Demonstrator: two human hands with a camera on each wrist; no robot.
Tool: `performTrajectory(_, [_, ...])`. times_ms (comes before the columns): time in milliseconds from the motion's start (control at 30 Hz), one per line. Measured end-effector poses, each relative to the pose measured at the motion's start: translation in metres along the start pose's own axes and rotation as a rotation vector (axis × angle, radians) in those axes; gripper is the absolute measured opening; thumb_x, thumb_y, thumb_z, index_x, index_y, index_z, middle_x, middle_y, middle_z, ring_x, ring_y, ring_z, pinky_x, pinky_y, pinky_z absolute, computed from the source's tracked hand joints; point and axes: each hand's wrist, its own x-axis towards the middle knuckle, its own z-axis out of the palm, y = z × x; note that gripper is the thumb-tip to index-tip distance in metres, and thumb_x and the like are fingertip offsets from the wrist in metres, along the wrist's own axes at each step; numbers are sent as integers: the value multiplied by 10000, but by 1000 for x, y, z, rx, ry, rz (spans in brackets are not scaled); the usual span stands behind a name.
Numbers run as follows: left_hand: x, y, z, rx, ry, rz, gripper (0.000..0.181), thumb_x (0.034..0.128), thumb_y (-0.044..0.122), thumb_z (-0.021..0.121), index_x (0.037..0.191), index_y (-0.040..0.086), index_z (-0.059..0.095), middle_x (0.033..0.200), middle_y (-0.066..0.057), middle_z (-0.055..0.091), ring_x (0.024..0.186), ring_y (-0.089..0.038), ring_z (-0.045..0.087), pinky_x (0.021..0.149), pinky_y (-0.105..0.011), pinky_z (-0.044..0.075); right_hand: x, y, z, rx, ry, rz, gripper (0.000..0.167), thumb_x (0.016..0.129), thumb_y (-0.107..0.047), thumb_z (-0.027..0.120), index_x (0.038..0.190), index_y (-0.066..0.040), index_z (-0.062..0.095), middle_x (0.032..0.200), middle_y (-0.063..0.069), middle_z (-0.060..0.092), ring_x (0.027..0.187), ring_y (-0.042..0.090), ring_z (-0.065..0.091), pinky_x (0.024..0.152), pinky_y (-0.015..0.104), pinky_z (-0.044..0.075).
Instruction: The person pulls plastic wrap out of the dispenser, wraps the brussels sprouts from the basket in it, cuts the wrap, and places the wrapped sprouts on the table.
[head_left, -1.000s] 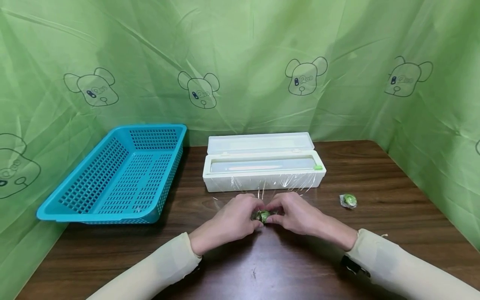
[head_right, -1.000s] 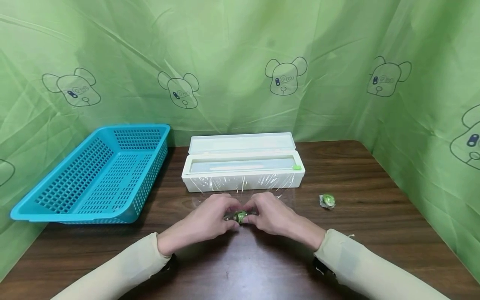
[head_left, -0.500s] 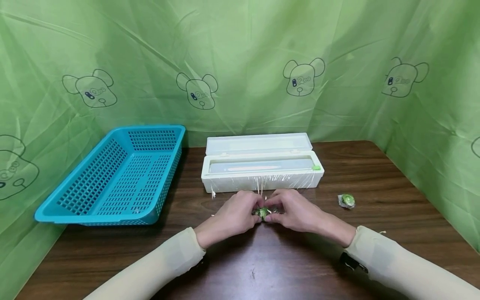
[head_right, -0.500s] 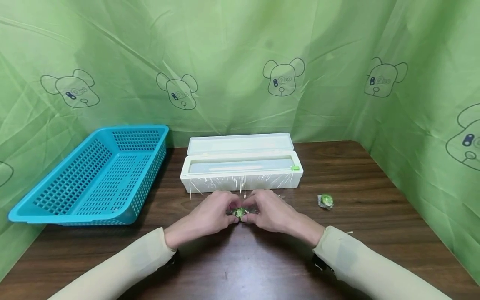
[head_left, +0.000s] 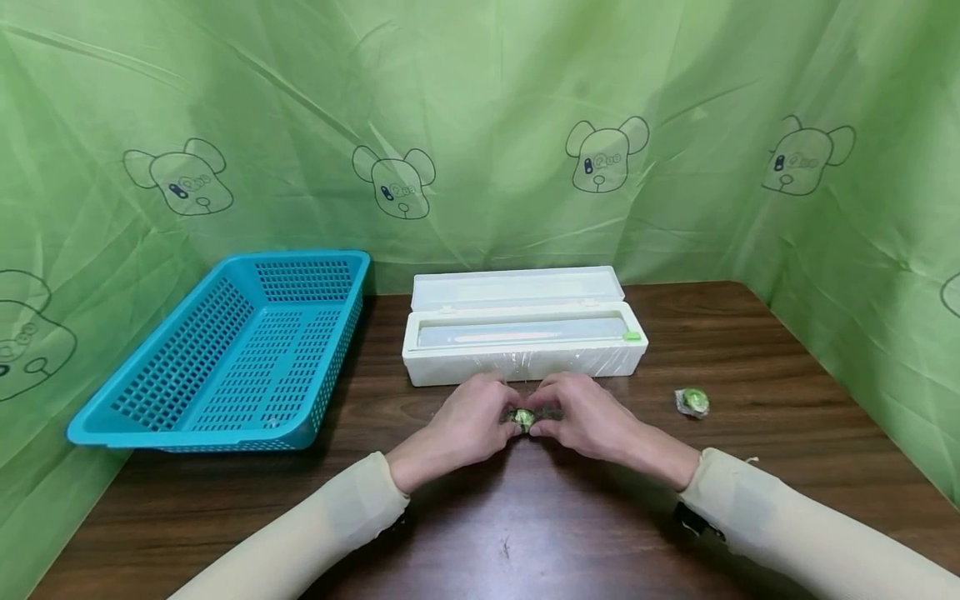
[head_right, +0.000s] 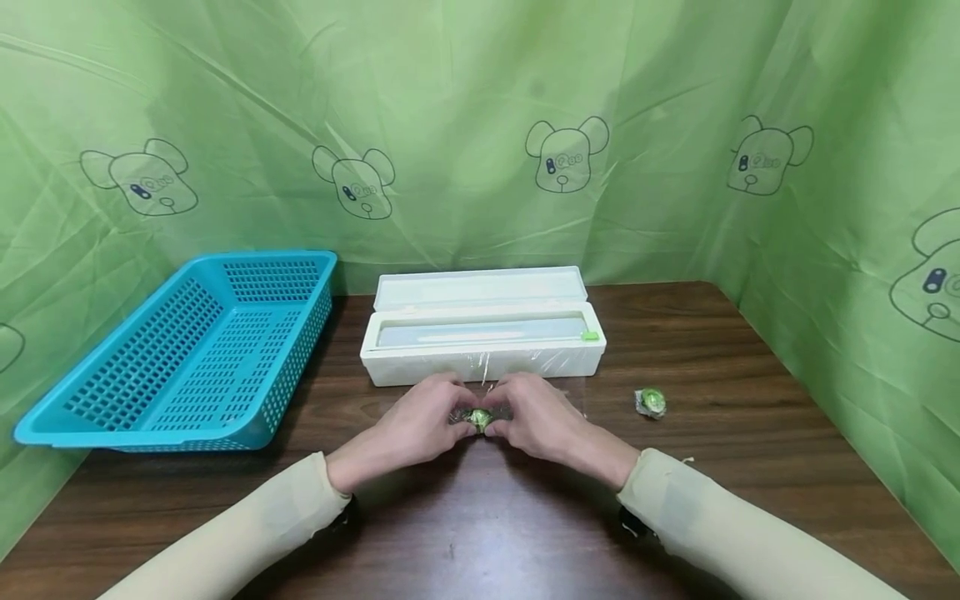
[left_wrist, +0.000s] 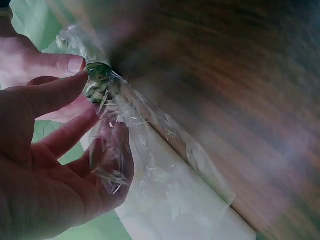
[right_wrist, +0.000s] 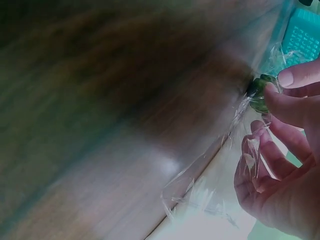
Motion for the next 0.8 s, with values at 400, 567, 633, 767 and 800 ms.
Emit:
performTrajectory(400, [-2, -1, 0, 7, 64, 33, 331, 794, 126, 919, 1099, 108, 791, 952, -3, 670, 914, -177, 630, 825, -375, 532, 5, 7, -1, -47, 15, -41, 264, 861, -128, 884, 1113, -76, 827, 972, -2, 698, 901, 200, 648, 783, 356, 533])
performTrajectory(567, [4, -2, 1, -4, 48, 12, 301, 787, 111, 928, 1050, 110, 781, 929, 13, 679, 871, -134, 628, 783, -350, 540, 5, 10, 0, -56, 24, -62, 249, 885, -115, 860, 1124, -59, 819, 984, 25, 705, 925, 200, 640, 810, 381, 527])
performTrajectory(633, [7, -2, 2, 1, 35, -7, 297, 783, 112, 935, 1035, 121, 777, 920, 24, 680, 852, -120, 622, 765, -344, 539, 6, 10, 1, -57, 22, -64, 252, 899, -113, 848, 1140, -50, 812, 997, 37, 706, 931, 193, 639, 815, 385, 530])
performTrajectory(767, [12, -2, 2, 26, 24, -30, 261, 783, 97, 928, 980, 138, 762, 892, 39, 676, 823, -112, 621, 737, -346, 542, 5, 9, 1, -75, 31, -67, 275, 910, -140, 844, 1166, -47, 803, 1030, 48, 711, 949, 183, 647, 818, 390, 544])
performTrajectory(800, [12, -2, 1, 37, 25, -34, 241, 789, 86, 915, 962, 141, 756, 876, 41, 672, 807, -116, 621, 721, -352, 543, 5, 9, 1, -82, 38, -67, 292, 903, -155, 854, 1170, -50, 802, 1037, 48, 713, 953, 180, 649, 816, 390, 548])
